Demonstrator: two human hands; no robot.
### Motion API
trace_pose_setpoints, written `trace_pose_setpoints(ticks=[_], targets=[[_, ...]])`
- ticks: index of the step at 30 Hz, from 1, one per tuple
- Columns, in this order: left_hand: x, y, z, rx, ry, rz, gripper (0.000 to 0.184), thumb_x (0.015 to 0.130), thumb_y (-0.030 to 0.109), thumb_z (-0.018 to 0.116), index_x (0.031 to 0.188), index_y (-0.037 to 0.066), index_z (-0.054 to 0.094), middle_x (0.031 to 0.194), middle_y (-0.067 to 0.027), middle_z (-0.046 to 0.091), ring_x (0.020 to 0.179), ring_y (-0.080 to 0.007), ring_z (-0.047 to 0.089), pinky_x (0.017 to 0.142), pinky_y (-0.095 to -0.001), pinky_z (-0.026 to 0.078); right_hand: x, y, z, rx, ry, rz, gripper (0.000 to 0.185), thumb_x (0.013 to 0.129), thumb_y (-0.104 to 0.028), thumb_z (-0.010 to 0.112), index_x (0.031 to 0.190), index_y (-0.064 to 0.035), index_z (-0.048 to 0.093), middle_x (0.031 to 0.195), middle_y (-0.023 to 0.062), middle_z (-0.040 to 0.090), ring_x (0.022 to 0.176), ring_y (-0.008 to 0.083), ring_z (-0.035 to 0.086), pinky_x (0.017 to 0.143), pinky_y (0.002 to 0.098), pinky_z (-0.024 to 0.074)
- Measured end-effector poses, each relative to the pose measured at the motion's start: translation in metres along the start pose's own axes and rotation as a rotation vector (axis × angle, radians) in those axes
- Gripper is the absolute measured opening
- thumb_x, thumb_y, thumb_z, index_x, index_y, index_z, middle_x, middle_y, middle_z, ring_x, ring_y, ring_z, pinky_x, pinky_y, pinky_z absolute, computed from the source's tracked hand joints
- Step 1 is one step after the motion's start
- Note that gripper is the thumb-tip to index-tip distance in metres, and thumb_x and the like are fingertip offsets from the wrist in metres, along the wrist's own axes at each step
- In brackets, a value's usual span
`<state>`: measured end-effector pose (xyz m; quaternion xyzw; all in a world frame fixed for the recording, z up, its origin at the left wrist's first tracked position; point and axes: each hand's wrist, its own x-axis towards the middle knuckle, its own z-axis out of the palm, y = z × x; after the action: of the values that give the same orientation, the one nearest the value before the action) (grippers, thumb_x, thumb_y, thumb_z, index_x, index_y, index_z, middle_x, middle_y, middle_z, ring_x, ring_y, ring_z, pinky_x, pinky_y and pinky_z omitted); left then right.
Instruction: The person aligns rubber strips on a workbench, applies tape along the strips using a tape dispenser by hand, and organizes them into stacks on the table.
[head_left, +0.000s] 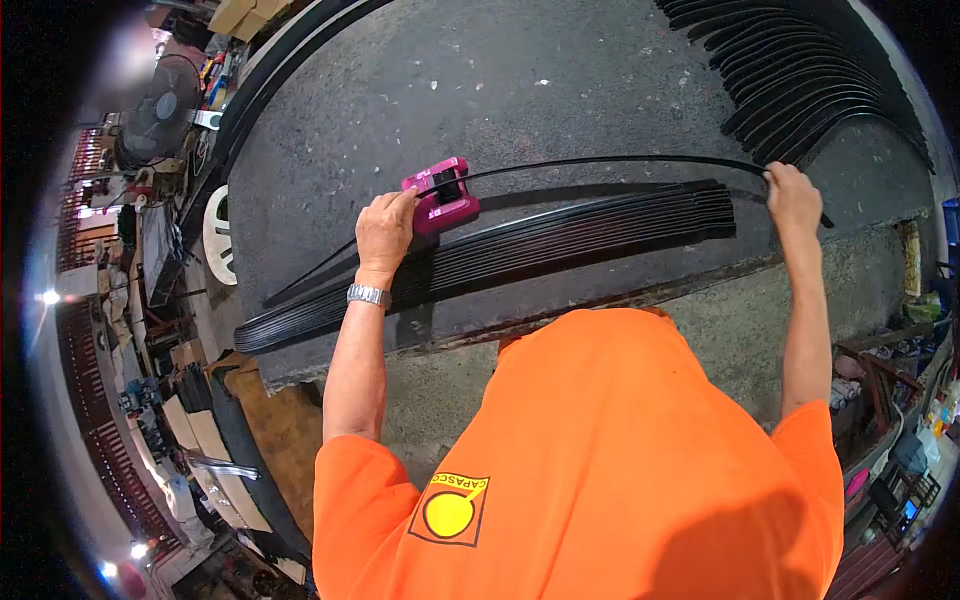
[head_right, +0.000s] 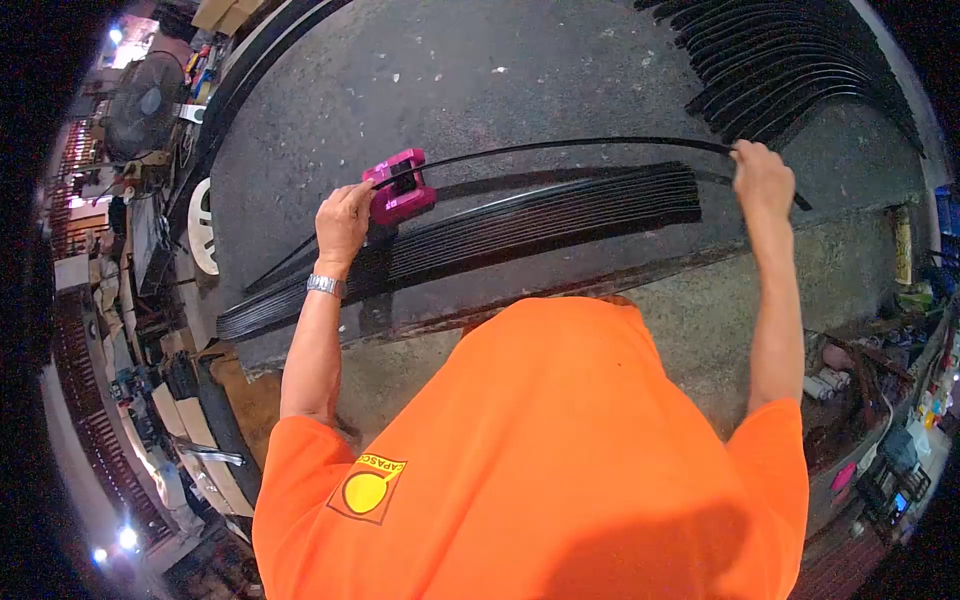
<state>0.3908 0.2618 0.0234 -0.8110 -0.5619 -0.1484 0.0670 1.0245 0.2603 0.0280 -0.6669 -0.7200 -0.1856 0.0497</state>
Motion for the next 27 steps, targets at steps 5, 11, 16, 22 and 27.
trace_pose_setpoints(ticks=[5, 11, 16, 22, 27], targets=[[0.009, 0.010, -0.002, 0.012, -0.027, -0.018, 0.015, 0.091, 0.021, 0.069, 0.102, 0.012, 0.073, 0.093, -0.0063, 0.073, 0.084, -0.0265, 0.068, 0.072, -0.0402, 0.054, -0.028, 0.096, 0.005, -0.124, -0.085, 0.165, 0.015, 0.097, -0.029, 0.060, 0.105, -0.0179, 0.066, 0.096, 0.0059, 0.069, 0.088, 0.0314, 0.068, 0.070, 0.0465, 0.0546], [0.015, 0.018, -0.004, 0.027, -0.036, -0.009, 0.014, 0.092, 0.022, 0.069, 0.099, 0.011, 0.073, 0.091, -0.0078, 0.072, 0.083, -0.0282, 0.069, 0.073, -0.0411, 0.055, -0.061, 0.201, -0.004, -0.210, -0.346, 0.437, 0.024, 0.102, -0.031, 0.050, 0.116, -0.0165, 0.063, 0.109, 0.0119, 0.068, 0.102, 0.0377, 0.065, 0.080, 0.0510, 0.0527], [0.018, 0.022, -0.006, 0.051, -0.056, -0.035, 0.015, 0.092, 0.024, 0.068, 0.099, 0.011, 0.073, 0.090, -0.0075, 0.072, 0.084, -0.0283, 0.069, 0.073, -0.0413, 0.056, -0.116, 0.295, 0.001, -0.268, -0.379, 0.554, 0.030, 0.103, -0.029, 0.049, 0.126, -0.0152, 0.062, 0.122, 0.0143, 0.066, 0.107, 0.0404, 0.063, 0.083, 0.0521, 0.0512], [0.023, 0.026, -0.006, 0.082, -0.094, -0.062, 0.015, 0.092, 0.027, 0.068, 0.096, 0.013, 0.073, 0.087, -0.0074, 0.070, 0.083, -0.0289, 0.068, 0.071, -0.0423, 0.056, -0.193, 0.401, 0.006, -0.385, -0.372, 0.690, 0.032, 0.104, -0.032, 0.049, 0.129, -0.0153, 0.060, 0.119, 0.0158, 0.068, 0.104, 0.0394, 0.065, 0.081, 0.0526, 0.0510], [0.037, 0.045, -0.010, 0.093, -0.100, -0.021, 0.013, 0.092, 0.026, 0.066, 0.091, 0.014, 0.071, 0.085, -0.0072, 0.068, 0.081, -0.0292, 0.067, 0.069, -0.0434, 0.055, -0.233, 0.447, -0.034, -0.400, -0.329, 0.817, 0.031, 0.103, -0.031, 0.049, 0.129, -0.0162, 0.059, 0.122, 0.0174, 0.067, 0.106, 0.0431, 0.063, 0.080, 0.0548, 0.0492]])
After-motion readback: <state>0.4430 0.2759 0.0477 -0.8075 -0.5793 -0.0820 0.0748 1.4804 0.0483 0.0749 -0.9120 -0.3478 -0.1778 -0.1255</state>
